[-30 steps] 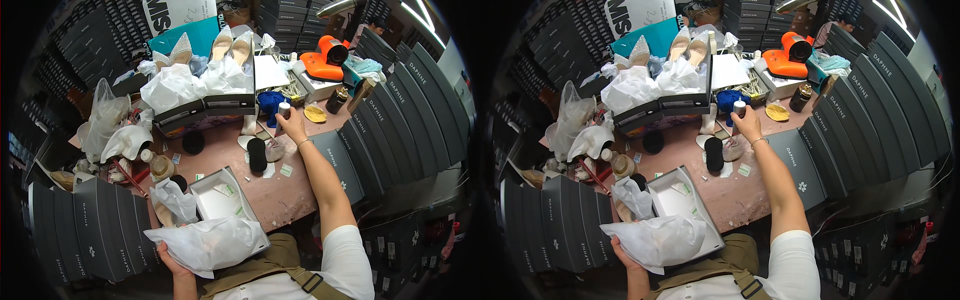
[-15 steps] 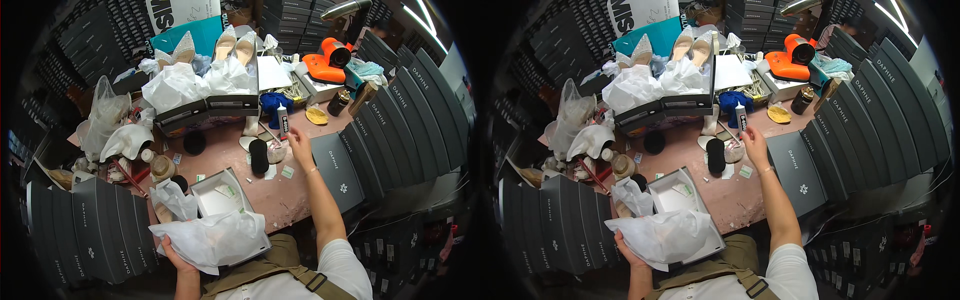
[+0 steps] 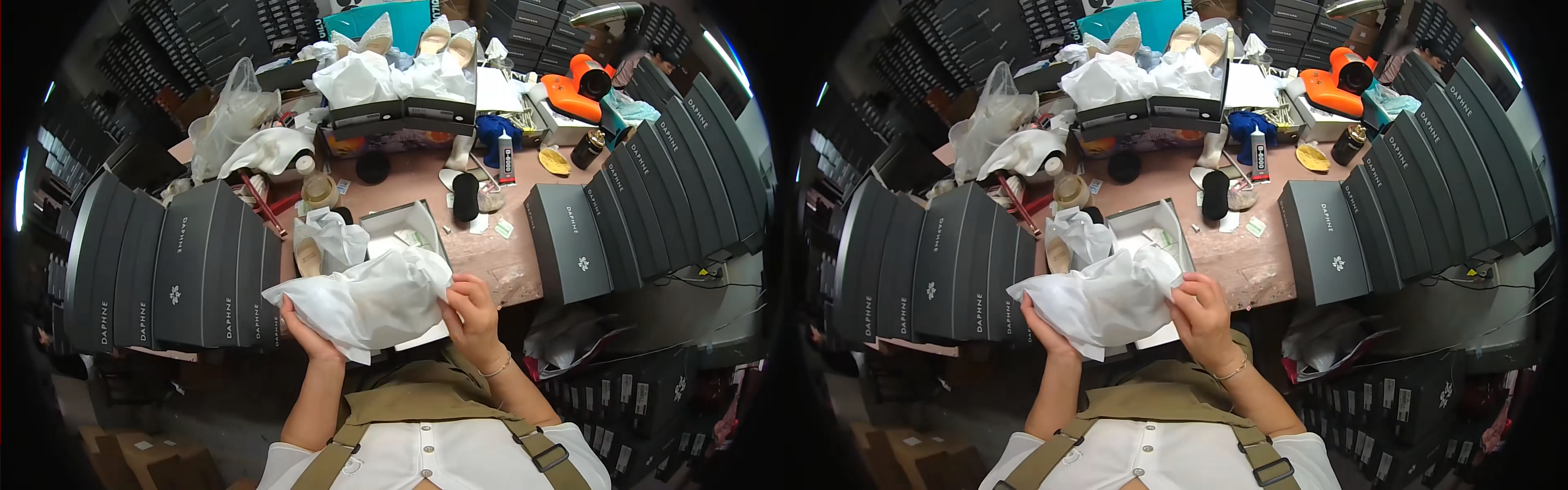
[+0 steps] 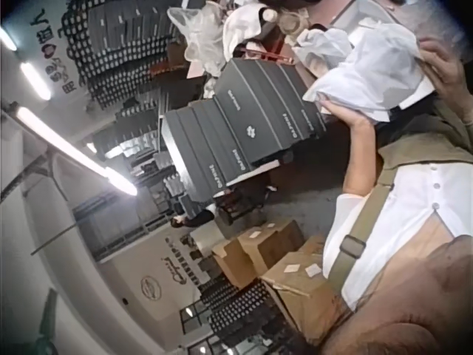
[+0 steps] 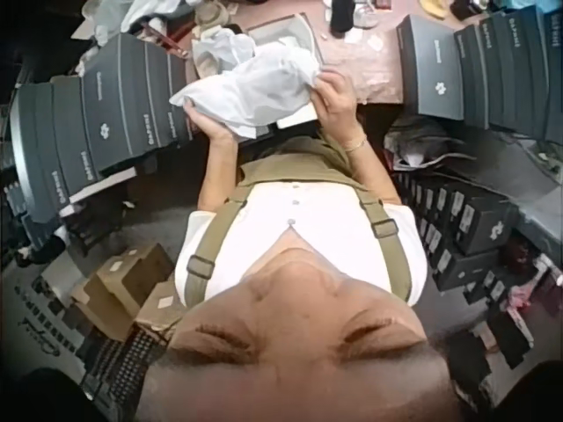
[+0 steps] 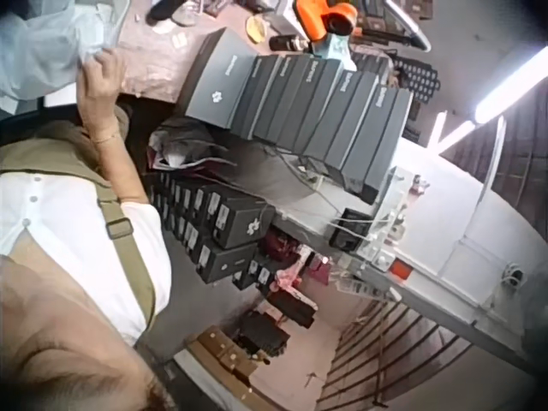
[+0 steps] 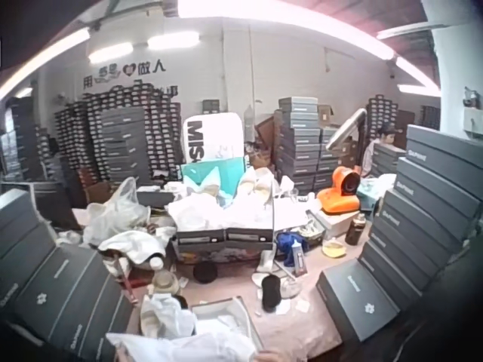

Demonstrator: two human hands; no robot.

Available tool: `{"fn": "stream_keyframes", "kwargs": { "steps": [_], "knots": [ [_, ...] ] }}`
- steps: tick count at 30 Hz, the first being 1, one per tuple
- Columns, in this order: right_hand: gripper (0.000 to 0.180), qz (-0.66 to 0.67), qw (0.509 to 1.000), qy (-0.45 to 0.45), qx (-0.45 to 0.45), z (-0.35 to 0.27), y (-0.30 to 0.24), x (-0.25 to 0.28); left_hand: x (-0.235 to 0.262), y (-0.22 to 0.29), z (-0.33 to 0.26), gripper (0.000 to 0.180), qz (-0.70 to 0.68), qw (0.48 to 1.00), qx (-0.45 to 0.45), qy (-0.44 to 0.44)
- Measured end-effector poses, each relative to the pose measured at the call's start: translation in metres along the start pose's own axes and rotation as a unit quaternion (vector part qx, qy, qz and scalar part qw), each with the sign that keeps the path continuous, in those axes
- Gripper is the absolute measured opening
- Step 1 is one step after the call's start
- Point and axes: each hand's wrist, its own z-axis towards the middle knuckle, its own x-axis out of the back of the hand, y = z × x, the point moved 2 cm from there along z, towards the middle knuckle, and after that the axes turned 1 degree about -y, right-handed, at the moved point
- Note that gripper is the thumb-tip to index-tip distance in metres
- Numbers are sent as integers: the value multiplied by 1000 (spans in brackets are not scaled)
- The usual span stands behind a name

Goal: Inspecting high-heeled shoes, cleaning them with a sponge and adhesive, and wrapping them in tissue paper for packaging.

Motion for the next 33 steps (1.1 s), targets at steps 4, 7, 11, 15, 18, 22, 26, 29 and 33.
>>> {"fn": "stream_keyframes", "kwargs": {
  "steps": [4, 7, 11, 15, 18, 22, 26, 29, 33],
  "knots": [
    [26, 91, 985, -65, 129, 2, -46, 0, 9, 6, -2, 51, -6, 1000, 6, 9],
    [15, 170, 924, -339, 45, -45, -39, -38, 12, 0, 0, 51, 4, 1000, 14, 8],
    [37, 442, 776, -253, -373, -57, 13, -30, 13, 13, -4, 53, 4, 999, 22, -28],
    [76, 468, 781, -288, -297, -45, 8, -29, 8, 20, -6, 54, 81, 994, 5, -73],
    [78, 428, 820, -254, -282, -59, 10, -27, -1, 23, -8, 51, 159, 975, -101, -119],
    [43, 483, 768, -96, -409, -42, 20, 7, -11, 45, 24, 45, 93, 989, -86, -79],
    [45, 596, 669, 69, -439, -46, 36, 55, -60, 54, 24, 40, 70, 933, -249, -252],
    [49, 613, 656, 146, -415, -46, 42, 70, -106, 42, 0, 48, 108, 875, -367, -296],
    [46, 528, 768, 131, -337, -37, 36, 64, -109, -42, -31, 50, 74, 979, -4, -191]
  ]
}}
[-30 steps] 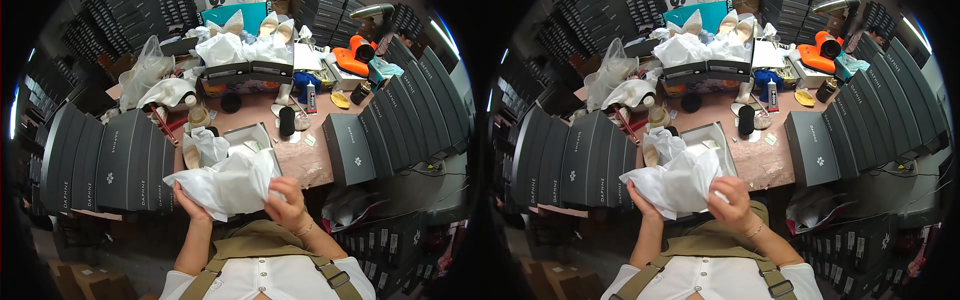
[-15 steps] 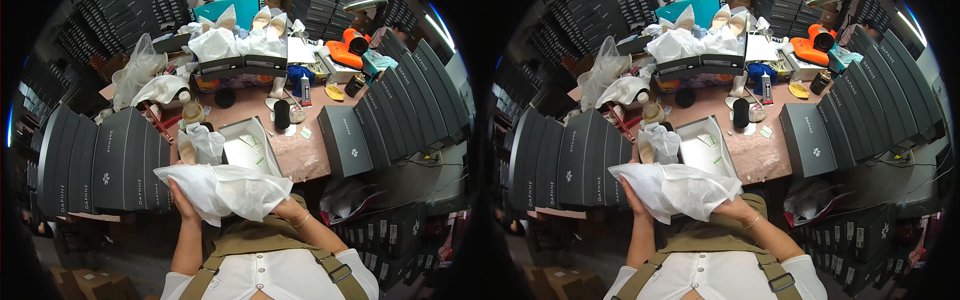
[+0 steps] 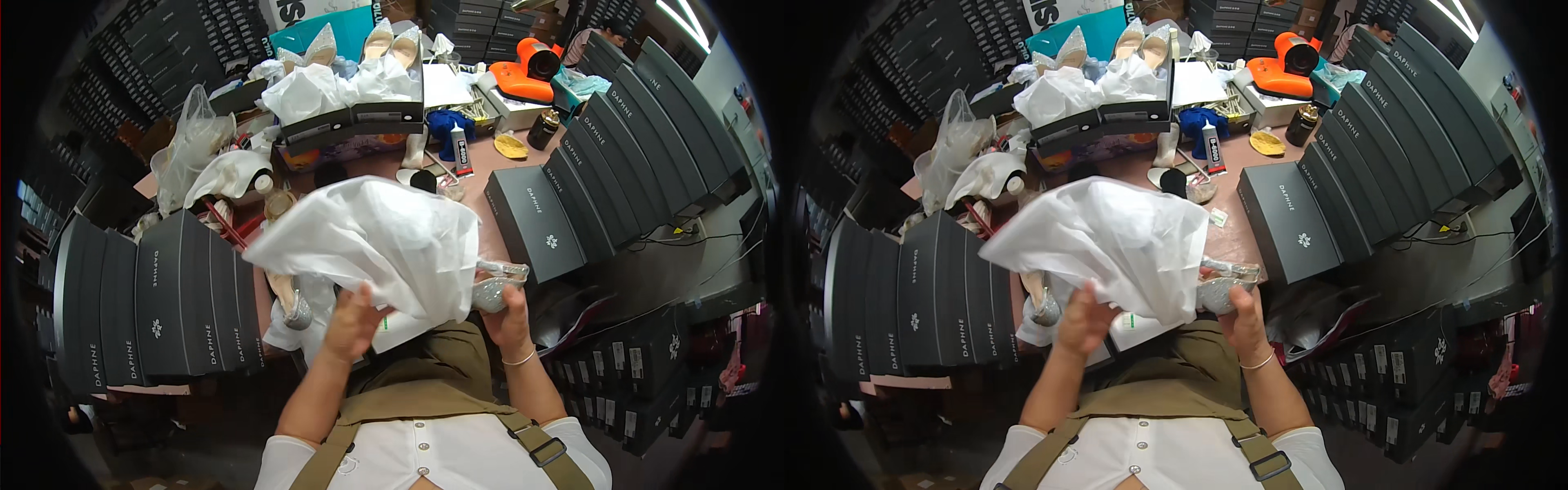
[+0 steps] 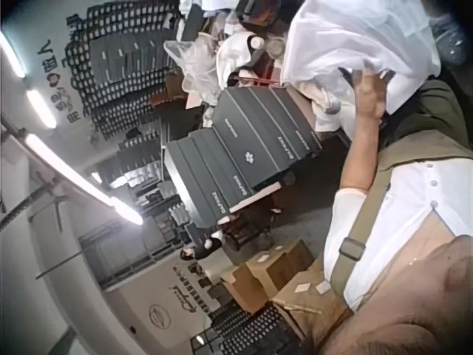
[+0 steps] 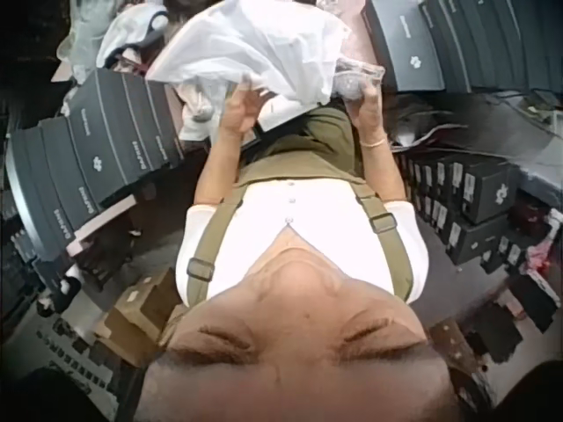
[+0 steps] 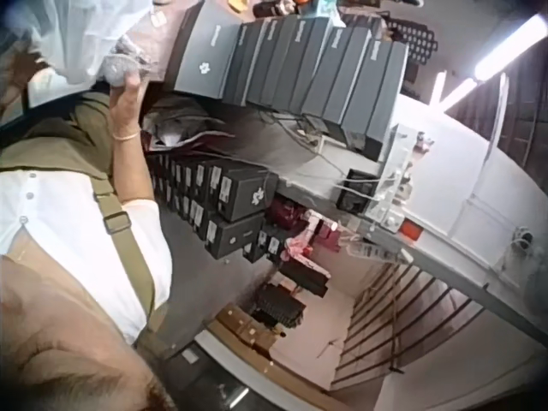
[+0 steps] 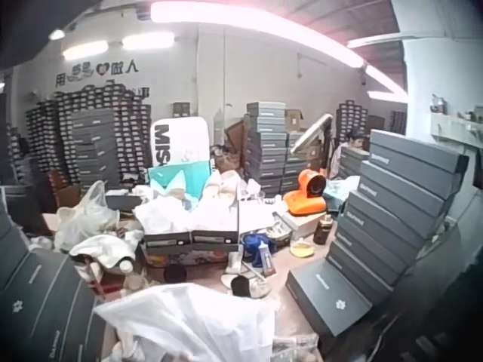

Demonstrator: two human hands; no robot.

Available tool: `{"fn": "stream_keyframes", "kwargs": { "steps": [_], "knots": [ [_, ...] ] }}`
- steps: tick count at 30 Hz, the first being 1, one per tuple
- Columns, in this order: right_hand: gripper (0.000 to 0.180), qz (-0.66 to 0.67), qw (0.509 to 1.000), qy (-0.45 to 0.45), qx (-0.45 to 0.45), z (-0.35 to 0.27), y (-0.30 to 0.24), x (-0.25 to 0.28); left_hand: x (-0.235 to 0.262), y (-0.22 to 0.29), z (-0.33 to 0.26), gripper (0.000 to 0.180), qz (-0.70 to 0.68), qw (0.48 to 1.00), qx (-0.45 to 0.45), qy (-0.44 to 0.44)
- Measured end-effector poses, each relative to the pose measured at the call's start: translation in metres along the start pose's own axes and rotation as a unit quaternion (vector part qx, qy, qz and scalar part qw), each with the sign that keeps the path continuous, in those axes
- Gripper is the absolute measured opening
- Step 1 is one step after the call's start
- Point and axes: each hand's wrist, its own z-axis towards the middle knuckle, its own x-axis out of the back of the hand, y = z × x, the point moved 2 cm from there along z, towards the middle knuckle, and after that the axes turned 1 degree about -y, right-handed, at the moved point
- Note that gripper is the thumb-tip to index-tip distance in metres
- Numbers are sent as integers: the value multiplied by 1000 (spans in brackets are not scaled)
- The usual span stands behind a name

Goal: Inspecting high-heeled shoes, cleaning them with a sponge and adhesive, and wrapping them in tissue paper for packaging.

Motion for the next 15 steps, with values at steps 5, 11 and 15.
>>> {"fn": "stream_keyframes", "kwargs": {
  "steps": [5, 11, 15],
  "knots": [
    [43, 80, 989, 15, -122, 11, -3, 46, 79, 18, 24, 52, -52, 990, 85, 96],
    [42, -104, 987, 112, 48, 16, -32, 53, 79, 74, 17, 28, 663, 674, -279, -167],
    [36, -299, 948, 19, 112, 21, 1, -9, 78, -56, 21, 21, 798, 336, -3, -499]
  ]
}}
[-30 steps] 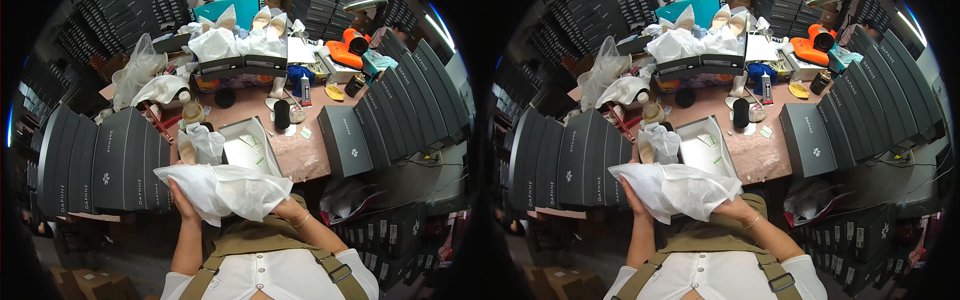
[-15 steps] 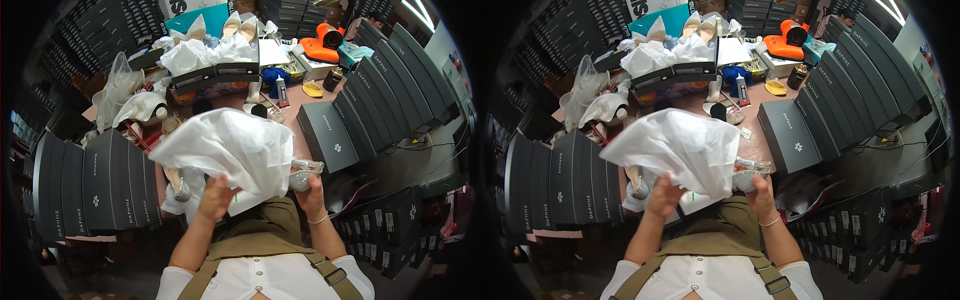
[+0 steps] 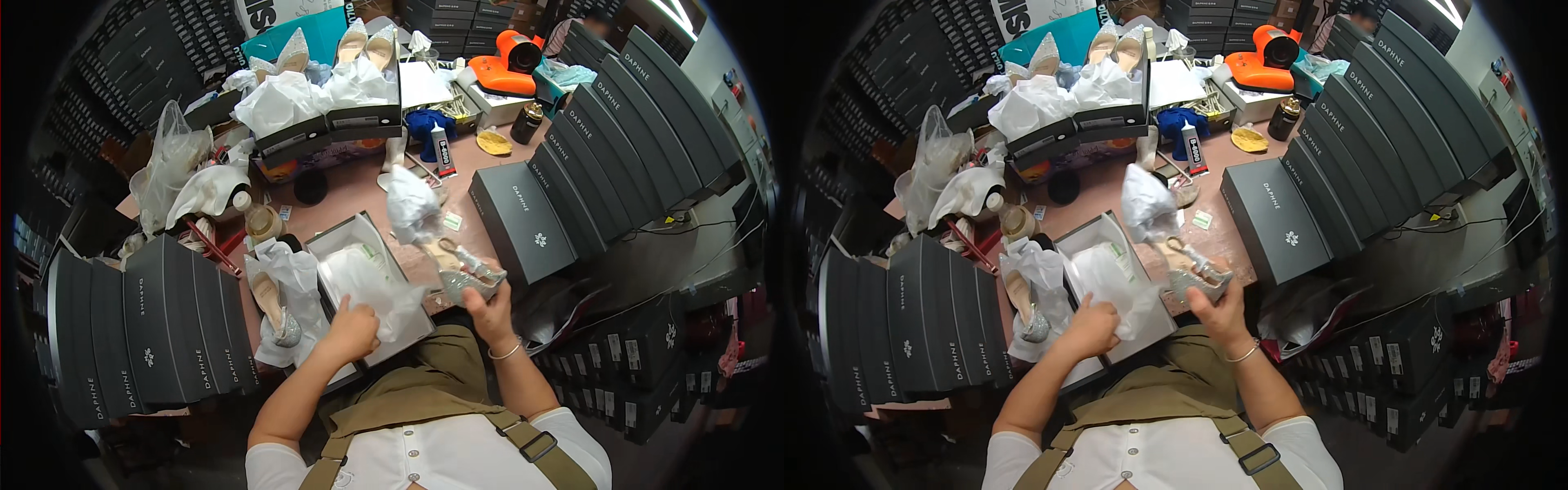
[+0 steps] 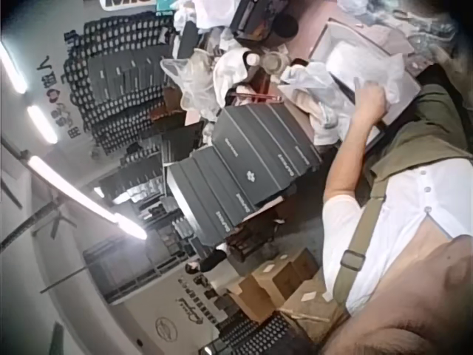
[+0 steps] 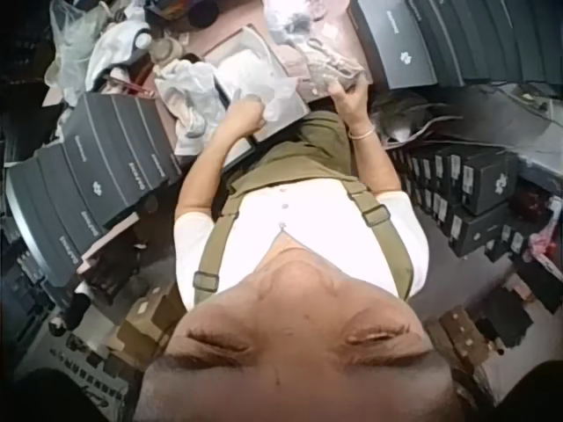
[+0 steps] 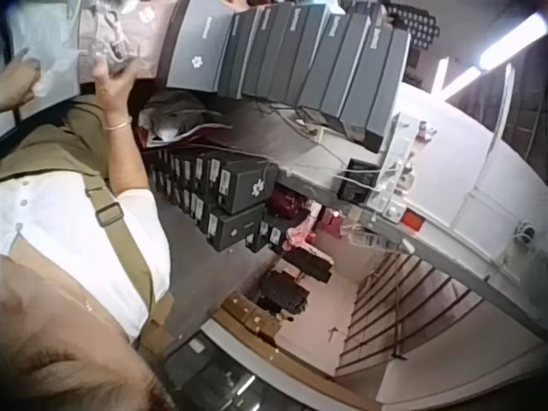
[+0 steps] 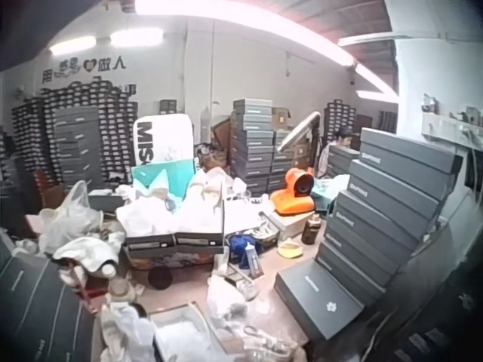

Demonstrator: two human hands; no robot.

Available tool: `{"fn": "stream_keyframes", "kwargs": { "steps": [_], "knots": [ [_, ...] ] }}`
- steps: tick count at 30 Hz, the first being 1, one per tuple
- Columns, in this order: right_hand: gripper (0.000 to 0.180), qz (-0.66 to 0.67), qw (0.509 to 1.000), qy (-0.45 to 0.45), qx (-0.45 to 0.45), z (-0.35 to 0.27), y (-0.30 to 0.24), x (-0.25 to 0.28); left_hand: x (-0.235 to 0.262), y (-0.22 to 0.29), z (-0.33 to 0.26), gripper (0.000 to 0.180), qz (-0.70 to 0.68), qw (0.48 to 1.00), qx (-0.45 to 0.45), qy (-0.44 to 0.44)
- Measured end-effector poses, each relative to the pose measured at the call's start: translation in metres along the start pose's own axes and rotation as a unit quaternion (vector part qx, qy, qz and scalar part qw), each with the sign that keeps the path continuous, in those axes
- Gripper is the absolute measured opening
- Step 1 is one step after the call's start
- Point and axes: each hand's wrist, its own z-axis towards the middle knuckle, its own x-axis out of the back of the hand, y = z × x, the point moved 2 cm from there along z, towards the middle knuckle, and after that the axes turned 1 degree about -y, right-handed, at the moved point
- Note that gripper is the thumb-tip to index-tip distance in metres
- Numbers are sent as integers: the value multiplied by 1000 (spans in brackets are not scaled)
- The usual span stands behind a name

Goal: Inspecting high-heeled shoes, cleaning them with a sponge and adhesive, and wrapping them in tissue paper for packaging.

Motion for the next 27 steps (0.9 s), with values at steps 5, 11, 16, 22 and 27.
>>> {"fn": "stream_keyframes", "kwargs": {
  "steps": [5, 11, 16, 22, 27],
  "knots": [
    [49, -166, 975, -137, 53, -5, 25, -34, -17, -21, 32, 46, -310, 951, -11, -4],
    [30, -246, 880, -405, -15, 97, 39, -33, -61, -17, 24, 56, -919, 336, 155, 137],
    [24, -371, 917, -18, 145, 336, 120, 35, -63, 2, 45, 53, -920, 318, 187, 129],
    [25, -561, 827, -23, -31, 451, 198, 48, -67, -2, 48, 45, -906, 339, 219, 125],
    [21, -525, 851, -1, 7, 464, 219, 44, -67, -3, 48, 47, -904, 340, 224, 128]
  ]
}}
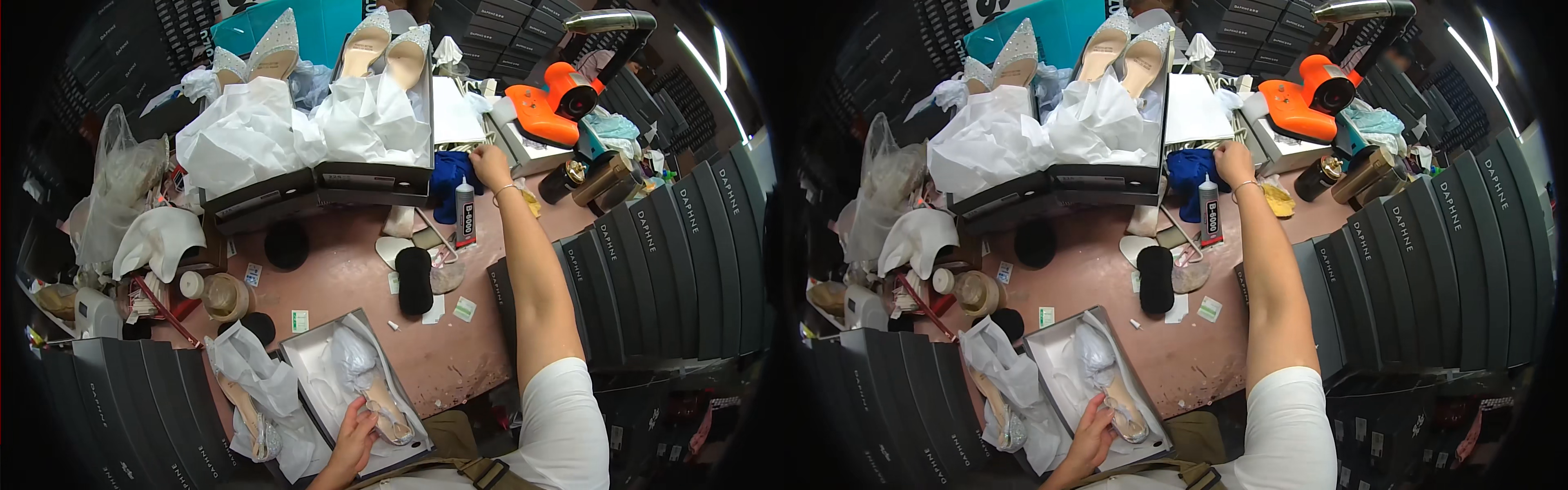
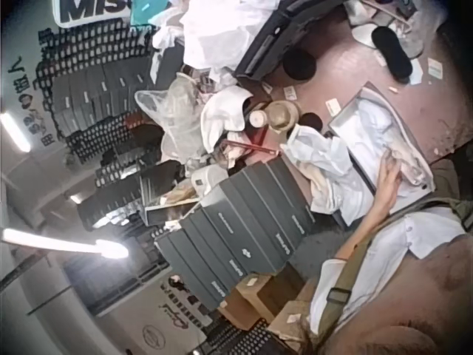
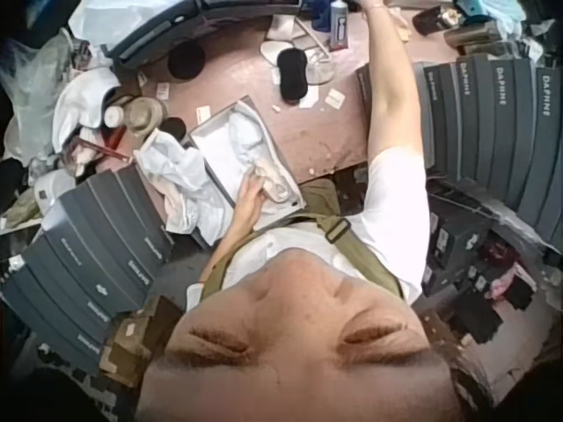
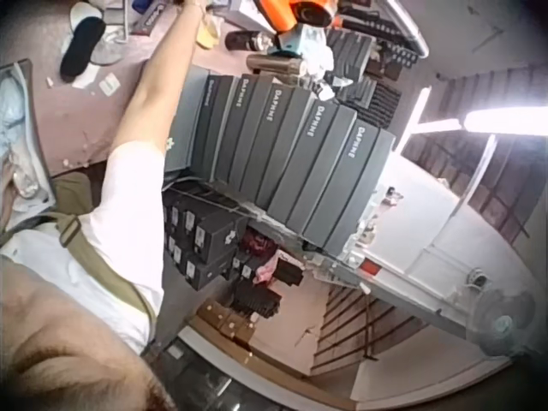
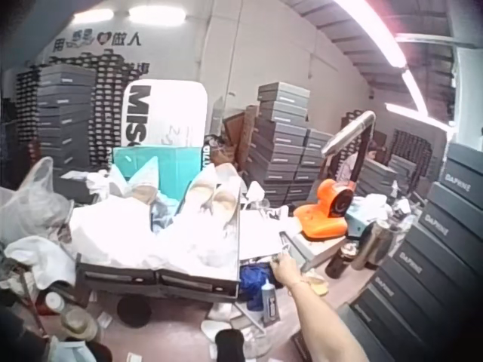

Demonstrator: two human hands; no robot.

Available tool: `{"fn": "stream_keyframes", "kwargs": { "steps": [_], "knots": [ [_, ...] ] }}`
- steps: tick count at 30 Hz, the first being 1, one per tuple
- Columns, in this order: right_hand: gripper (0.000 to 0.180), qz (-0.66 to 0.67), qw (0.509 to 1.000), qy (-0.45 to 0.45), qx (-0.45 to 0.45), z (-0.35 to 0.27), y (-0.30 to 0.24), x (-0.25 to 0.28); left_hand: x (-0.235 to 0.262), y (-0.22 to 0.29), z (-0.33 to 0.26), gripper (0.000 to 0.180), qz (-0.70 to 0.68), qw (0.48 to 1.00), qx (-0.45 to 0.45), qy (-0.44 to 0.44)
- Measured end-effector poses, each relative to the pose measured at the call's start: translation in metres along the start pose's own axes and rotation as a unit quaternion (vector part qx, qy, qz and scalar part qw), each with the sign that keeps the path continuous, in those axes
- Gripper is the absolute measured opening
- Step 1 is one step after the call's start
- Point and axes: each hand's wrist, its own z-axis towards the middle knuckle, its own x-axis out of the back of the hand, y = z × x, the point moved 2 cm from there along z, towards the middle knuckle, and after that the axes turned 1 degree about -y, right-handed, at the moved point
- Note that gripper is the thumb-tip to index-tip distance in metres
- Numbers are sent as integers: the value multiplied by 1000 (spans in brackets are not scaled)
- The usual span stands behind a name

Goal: Inspecting high-heeled shoes, cleaning them with a sponge and adhesive, and wrapping them in tissue paper for packaging.

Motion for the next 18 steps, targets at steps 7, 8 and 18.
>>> {"fn": "stream_keyframes", "kwargs": {
  "steps": [7, 8, 18],
  "knots": [
    [12, -168, 917, 10, 361, -70, -25, 37, -2, -1, -1, 52, -12, 1000, -4, -7],
    [16, -189, 915, 2, 356, -73, -27, 38, -2, 0, 0, 52, -10, 1000, -11, -8],
    [16, 66, 975, 48, 206, -162, -42, 97, -4, -4, 30, 31, 28, 999, -18, -30]
  ]
}}
